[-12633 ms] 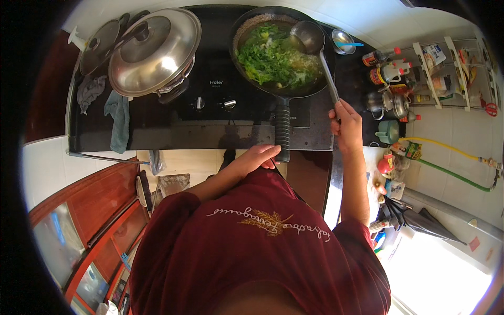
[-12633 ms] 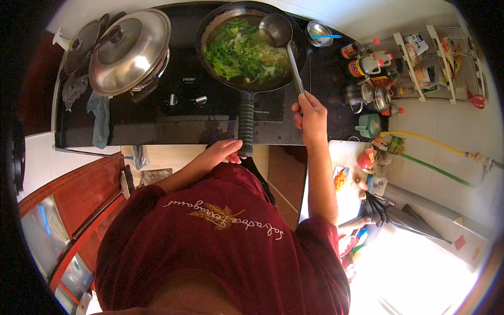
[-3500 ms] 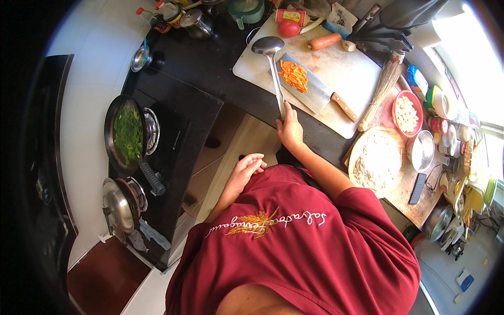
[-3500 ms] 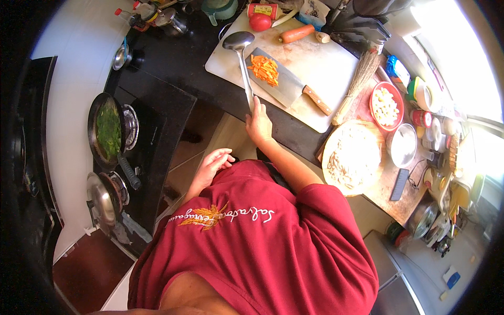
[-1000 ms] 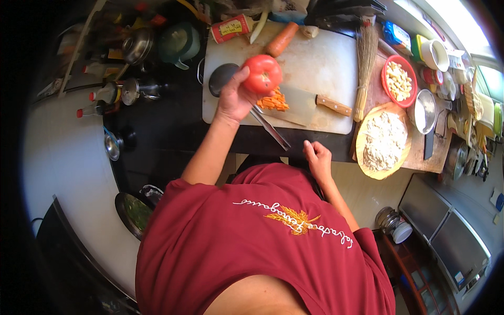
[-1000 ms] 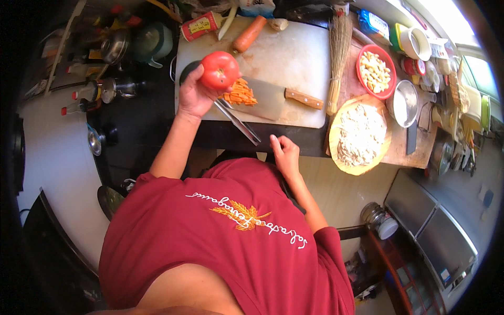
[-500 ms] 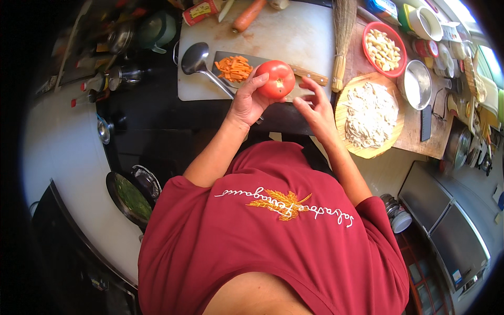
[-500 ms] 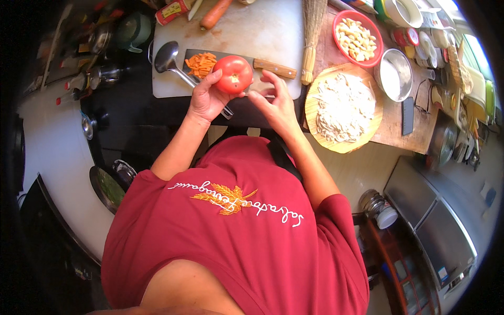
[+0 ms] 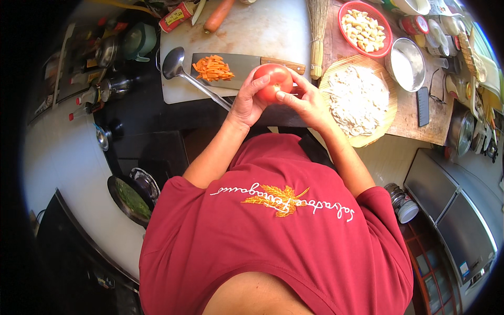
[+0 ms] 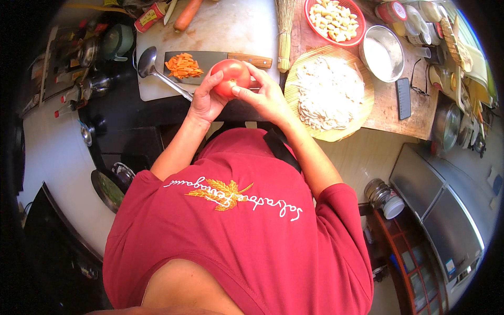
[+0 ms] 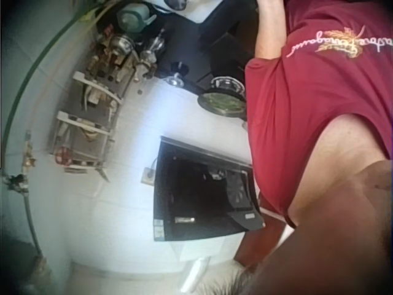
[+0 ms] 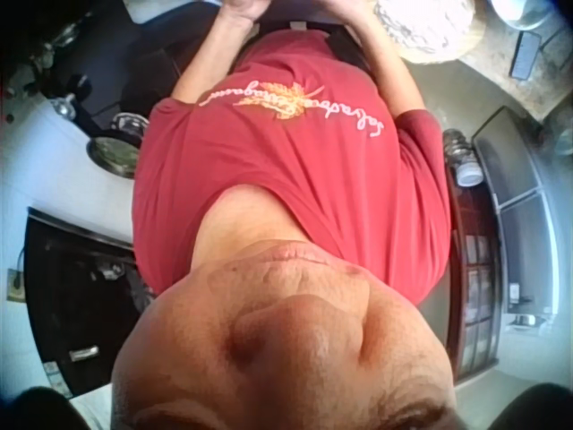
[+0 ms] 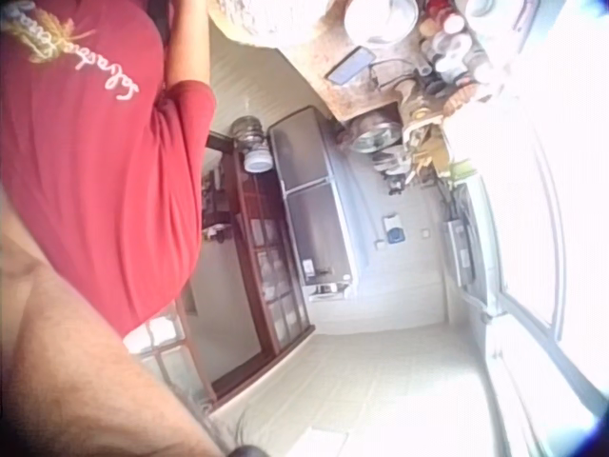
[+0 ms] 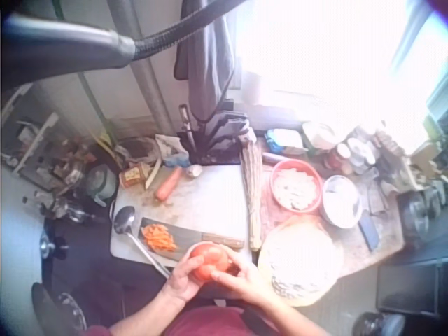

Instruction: The person stirs vegetables in a pan with a ladle, scrapes chopped carrots from a board into the pan using a knife, adds liquid from a bowl, and moves noodles on a wooden board with chopsticks.

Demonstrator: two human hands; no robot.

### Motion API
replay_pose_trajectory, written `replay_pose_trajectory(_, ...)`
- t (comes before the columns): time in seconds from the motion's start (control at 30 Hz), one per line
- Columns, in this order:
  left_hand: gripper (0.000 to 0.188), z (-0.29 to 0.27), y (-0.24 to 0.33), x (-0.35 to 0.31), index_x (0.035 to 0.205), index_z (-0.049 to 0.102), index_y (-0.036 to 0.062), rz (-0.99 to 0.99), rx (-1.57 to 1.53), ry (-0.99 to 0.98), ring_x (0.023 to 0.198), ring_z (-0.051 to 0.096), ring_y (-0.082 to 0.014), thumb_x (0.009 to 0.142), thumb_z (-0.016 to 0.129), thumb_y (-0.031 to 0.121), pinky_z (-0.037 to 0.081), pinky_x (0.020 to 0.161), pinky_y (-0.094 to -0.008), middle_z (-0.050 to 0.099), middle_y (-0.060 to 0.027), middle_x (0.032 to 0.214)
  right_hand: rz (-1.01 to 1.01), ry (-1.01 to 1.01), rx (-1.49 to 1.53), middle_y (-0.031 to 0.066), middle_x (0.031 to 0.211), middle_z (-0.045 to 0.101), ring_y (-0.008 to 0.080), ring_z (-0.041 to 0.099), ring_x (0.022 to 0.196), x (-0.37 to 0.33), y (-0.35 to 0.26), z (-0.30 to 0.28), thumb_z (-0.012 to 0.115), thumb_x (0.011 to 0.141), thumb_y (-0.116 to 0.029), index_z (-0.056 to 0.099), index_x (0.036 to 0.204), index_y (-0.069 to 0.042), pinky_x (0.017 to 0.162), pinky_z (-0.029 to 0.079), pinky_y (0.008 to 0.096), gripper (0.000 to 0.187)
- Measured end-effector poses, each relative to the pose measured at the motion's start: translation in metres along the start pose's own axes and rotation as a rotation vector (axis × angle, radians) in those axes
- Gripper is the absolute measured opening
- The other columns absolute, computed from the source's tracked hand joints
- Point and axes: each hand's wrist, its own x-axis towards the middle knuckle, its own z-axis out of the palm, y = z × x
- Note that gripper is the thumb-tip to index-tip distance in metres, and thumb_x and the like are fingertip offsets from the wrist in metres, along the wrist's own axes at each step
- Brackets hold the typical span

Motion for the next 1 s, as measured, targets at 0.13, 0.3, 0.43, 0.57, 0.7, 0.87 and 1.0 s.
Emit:
replay_pose_trajectory(0.13, 0.044, -0.002, 0.000, 0.003, 0.115, 0.046, 0.0048, -0.095, -0.062, 0.031, 0.091, 0.059, -0.0225, 0.080, 0.061, 0.028, 0.052, 0.075, -0.0364, 0.055, -0.0105, 0.106, 0.022, -0.054, 0.130, 0.0116, 0.113, 0.054, 0.0155, 0.055, 0.097, 0.000, 0.009, -0.010, 0.066, 0.079, -0.018, 0.037, 0.130, -0.002, 0.086, 0.044, 0.0287, 0.061)
replay_pose_trajectory(0.3, 0.045, -0.001, 0.000, 0.008, 0.116, 0.045, 0.0050, -0.093, -0.141, 0.036, 0.089, 0.060, -0.0244, 0.081, 0.061, 0.029, 0.054, 0.072, -0.0374, 0.055, -0.0111, 0.106, 0.034, -0.088, 0.125, 0.0125, 0.113, 0.054, 0.0160, 0.056, 0.095, 0.000, 0.002, -0.013, 0.065, 0.080, -0.021, 0.036, 0.130, -0.001, 0.086, 0.044, 0.0287, 0.062)
replay_pose_trajectory(0.43, 0.044, 0.001, -0.010, 0.013, 0.116, 0.045, 0.0058, 0.004, -0.089, 0.104, 0.095, 0.057, -0.0243, 0.081, 0.061, 0.027, 0.053, 0.076, -0.0376, 0.053, -0.0108, 0.109, 0.046, -0.001, -0.040, 0.0111, 0.114, 0.054, 0.0153, 0.055, 0.096, 0.009, -0.002, -0.009, 0.066, 0.079, -0.024, 0.039, 0.128, 0.000, 0.085, 0.044, 0.0283, 0.061)
replay_pose_trajectory(0.57, 0.043, 0.005, -0.012, 0.015, 0.116, 0.045, 0.0062, 0.019, -0.024, 0.103, 0.098, 0.055, -0.0230, 0.081, 0.061, 0.027, 0.050, 0.082, -0.0368, 0.052, -0.0099, 0.111, 0.115, -0.029, -0.099, 0.0096, 0.114, 0.054, 0.0150, 0.054, 0.097, 0.010, -0.012, -0.016, 0.068, 0.078, -0.024, 0.041, 0.127, 0.000, 0.086, 0.043, 0.0281, 0.061)
replay_pose_trajectory(0.7, 0.042, 0.010, -0.015, 0.014, 0.114, 0.046, 0.0064, 0.055, 0.018, 0.130, 0.099, 0.054, -0.0211, 0.084, 0.059, 0.032, 0.047, 0.085, -0.0357, 0.052, -0.0093, 0.111, 0.053, -0.089, 0.009, 0.0125, 0.111, 0.055, 0.0163, 0.056, 0.096, 0.015, 0.003, -0.025, 0.069, 0.077, -0.025, 0.039, 0.128, 0.003, 0.082, 0.046, 0.0281, 0.066)
replay_pose_trajectory(0.87, 0.045, 0.010, -0.014, 0.018, 0.116, 0.046, 0.0055, 0.025, -0.027, 0.147, 0.104, 0.054, -0.0248, 0.090, 0.046, 0.042, 0.045, 0.090, -0.0398, 0.053, -0.0113, 0.113, 0.003, -0.123, 0.054, 0.0163, 0.119, 0.050, 0.0223, 0.053, 0.106, 0.016, 0.014, -0.028, 0.068, 0.077, -0.025, 0.033, 0.131, 0.003, 0.088, 0.044, 0.0307, 0.071)
replay_pose_trajectory(1.0, 0.049, 0.015, -0.016, 0.020, 0.118, 0.046, 0.0038, -0.053, -0.092, 0.195, 0.105, 0.054, -0.0254, 0.093, 0.035, 0.045, 0.046, 0.089, -0.0406, 0.053, -0.0140, 0.115, -0.270, 0.013, -0.423, 0.0235, 0.130, 0.039, 0.0332, 0.039, 0.122, 0.014, 0.015, -0.025, 0.071, 0.073, -0.030, 0.027, 0.135, 0.000, 0.096, 0.037, 0.0384, 0.082)
